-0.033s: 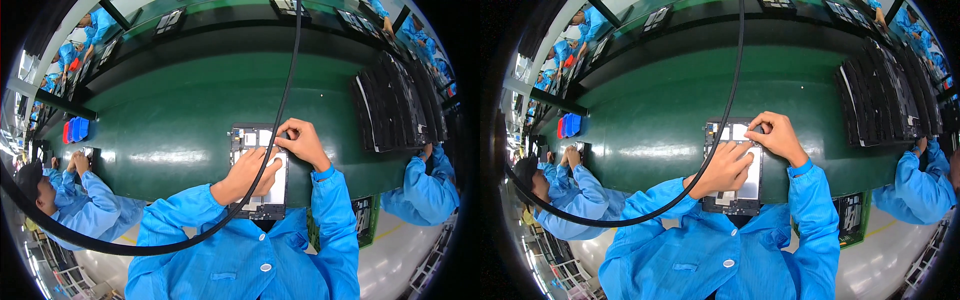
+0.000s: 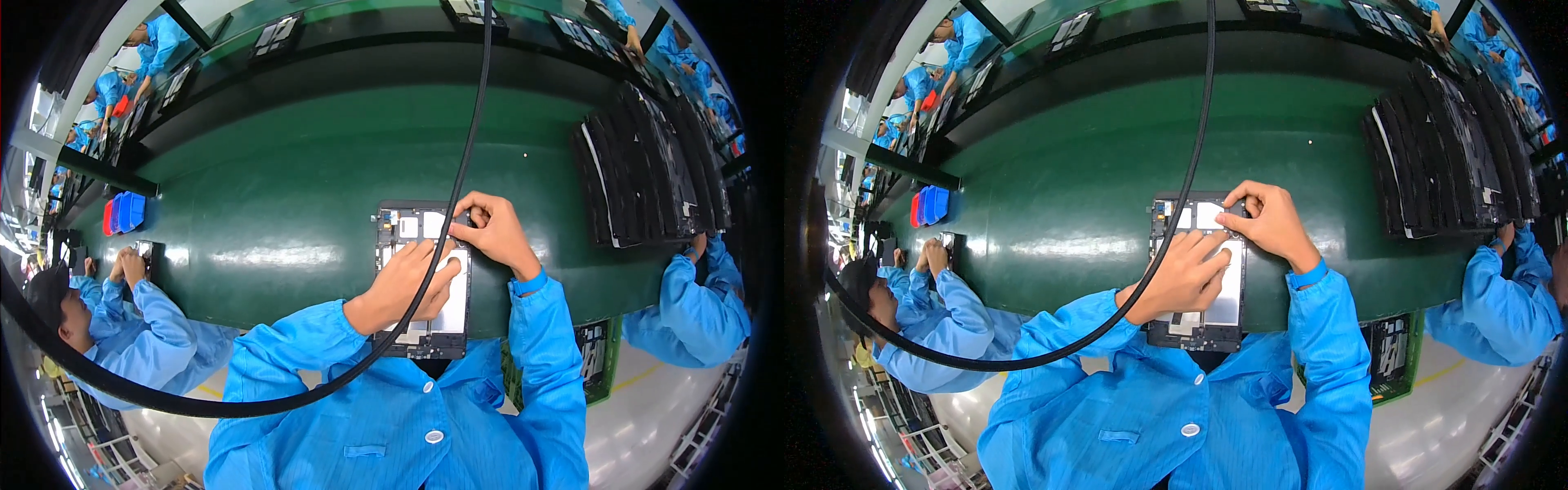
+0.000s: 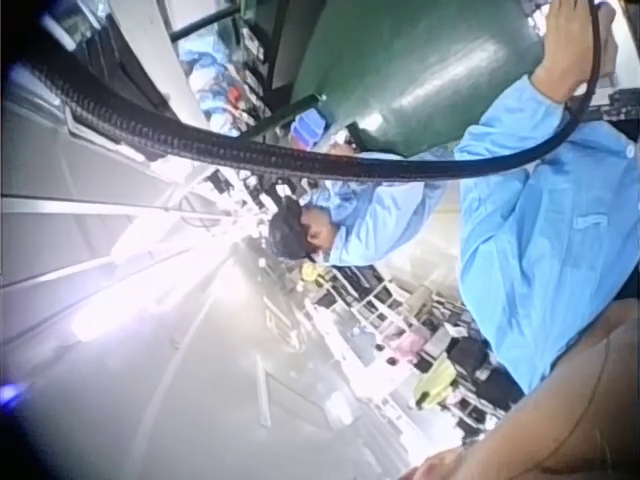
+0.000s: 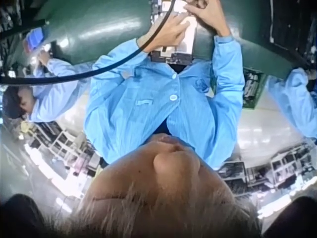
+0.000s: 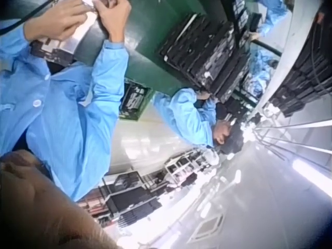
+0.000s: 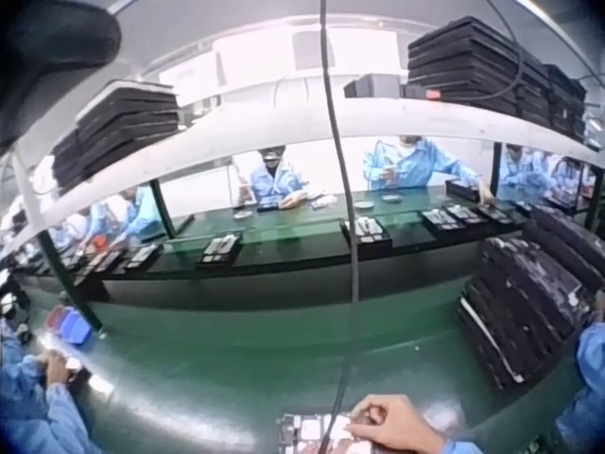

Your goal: The person assembles internal components of a tablet device by hand, connecting a ribbon cable, a battery, and a circuit board.

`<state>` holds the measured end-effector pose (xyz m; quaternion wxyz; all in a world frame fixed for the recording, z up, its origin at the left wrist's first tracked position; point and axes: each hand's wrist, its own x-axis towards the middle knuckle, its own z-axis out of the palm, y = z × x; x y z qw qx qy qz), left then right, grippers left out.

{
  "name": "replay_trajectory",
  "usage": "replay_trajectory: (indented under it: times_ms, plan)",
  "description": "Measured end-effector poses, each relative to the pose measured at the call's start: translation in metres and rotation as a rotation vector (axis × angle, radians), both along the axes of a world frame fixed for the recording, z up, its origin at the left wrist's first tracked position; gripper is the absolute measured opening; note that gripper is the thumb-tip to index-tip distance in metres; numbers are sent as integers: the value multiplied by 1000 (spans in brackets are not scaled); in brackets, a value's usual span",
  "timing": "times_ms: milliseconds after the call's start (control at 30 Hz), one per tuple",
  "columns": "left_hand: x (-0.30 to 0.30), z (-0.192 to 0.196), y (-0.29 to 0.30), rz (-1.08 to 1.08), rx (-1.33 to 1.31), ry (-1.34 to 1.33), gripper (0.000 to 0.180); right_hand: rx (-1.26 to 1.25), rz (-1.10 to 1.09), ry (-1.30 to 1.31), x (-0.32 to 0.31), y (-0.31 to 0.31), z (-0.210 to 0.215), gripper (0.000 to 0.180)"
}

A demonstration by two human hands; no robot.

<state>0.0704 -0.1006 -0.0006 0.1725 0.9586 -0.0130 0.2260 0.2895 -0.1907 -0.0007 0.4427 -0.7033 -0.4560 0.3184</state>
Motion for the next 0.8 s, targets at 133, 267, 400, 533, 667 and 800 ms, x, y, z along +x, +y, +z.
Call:
replay_trajectory:
  times_ms: [133,267,400,533,667,800]
  plan:
    - [2,3,2,-12,-40,-6,28,23,40,229,9,-13,9,50]
    - [1,6,1,-10,-51,-6,26,-108,147,257,11,-16,16,66]
    - [-1,3,1,10,-66,-19,27,-128,156,278,8,-14,24,67]
    - [-1,1,1,14,-76,-50,28,-139,141,313,8,-14,21,68]
    - [0,-1,1,14,-96,-85,28,-170,124,363,8,-12,25,67]
    - [0,-1,0,18,-119,-60,27,-196,120,386,10,-12,24,63]
